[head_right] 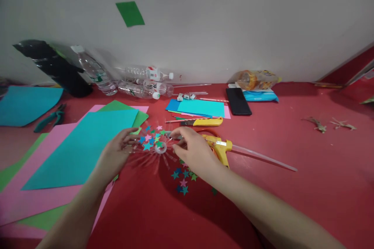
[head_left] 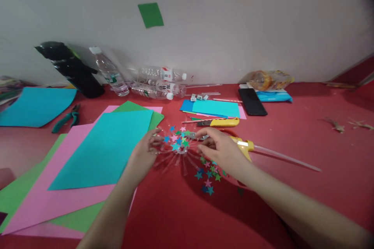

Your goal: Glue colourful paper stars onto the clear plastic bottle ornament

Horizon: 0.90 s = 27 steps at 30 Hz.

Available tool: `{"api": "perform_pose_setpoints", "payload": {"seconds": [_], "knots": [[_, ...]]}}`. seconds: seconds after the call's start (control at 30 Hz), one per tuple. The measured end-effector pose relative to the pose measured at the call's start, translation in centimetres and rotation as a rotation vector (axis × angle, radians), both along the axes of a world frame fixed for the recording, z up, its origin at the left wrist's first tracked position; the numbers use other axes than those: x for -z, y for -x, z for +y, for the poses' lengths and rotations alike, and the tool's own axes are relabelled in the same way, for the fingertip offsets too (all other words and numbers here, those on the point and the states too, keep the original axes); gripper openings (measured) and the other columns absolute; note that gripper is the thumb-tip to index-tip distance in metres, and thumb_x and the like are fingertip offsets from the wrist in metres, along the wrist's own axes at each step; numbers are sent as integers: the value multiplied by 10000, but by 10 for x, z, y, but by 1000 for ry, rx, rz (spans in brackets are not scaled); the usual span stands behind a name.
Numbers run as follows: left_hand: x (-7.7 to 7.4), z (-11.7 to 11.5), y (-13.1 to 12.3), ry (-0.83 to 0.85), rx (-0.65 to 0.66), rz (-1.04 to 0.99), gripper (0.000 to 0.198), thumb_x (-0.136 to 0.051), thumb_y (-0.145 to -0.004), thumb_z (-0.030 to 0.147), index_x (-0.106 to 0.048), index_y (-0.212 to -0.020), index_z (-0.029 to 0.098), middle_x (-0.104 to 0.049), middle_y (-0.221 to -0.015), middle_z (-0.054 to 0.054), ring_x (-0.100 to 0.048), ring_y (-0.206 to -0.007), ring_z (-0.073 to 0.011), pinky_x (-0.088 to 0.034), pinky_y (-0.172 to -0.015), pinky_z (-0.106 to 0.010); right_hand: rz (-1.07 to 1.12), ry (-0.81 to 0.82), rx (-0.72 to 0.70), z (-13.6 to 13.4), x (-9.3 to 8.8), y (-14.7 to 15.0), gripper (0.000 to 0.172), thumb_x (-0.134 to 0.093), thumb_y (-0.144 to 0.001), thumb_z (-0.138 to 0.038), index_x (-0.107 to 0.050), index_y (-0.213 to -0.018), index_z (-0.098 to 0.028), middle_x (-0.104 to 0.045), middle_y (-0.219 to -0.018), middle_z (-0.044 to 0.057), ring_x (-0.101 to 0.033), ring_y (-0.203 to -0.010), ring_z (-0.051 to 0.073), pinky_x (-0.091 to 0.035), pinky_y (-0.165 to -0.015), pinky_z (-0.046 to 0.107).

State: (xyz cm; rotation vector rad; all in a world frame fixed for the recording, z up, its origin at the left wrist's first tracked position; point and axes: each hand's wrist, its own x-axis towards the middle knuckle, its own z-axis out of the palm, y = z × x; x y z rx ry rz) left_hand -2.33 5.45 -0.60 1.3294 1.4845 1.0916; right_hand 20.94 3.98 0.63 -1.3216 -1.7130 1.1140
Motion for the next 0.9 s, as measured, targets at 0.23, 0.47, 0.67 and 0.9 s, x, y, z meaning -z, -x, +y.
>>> {"api": "perform_pose_setpoints", "payload": {"seconds": [0.23,0.47,0.67,0.9], "knots": [[-28,-17,-11,-502,-319,176,162,-638,-746,181,-650,-897,239,-663,-908,-3,-618,-795,-147,-502,-685,-267,-274,-418,86,3,-22,-20,210,-579,-846,-202,-586,-1056,-213,-642,-997,33,-567,-715,121,-427,-633,264],[-26,-61,-23,-549,156,519,49,-618,-852,255,-628,-813,229,-640,-753,28,-568,-658,-121,-442,-635,-266,-717,-519,-145,-23,-11,-46,80,-561,-877,-163,-624,-827,-170,-601,-858,47,-526,-793,164,-402,-683,286],[-4,-77,-63,-593,903,740,168,-470,-922,193,-621,-850,201,-649,-775,-27,-587,-688,-175,-482,-619,-318,-897,-674,-145,-37,12,-55,121,-583,-887,-176,-676,-812,-162,-624,-910,72,-490,-897,214,-396,-797,362],[13,-71,-80,-670,847,765,222,-489,-906,181,-649,-1042,107,-647,-1197,-182,-600,-1124,-313,-512,-956,-491,-932,-716,-170,-34,30,-51,167,-539,-914,-203,-670,-820,-158,-624,-914,68,-494,-974,232,-380,-904,400]]}}
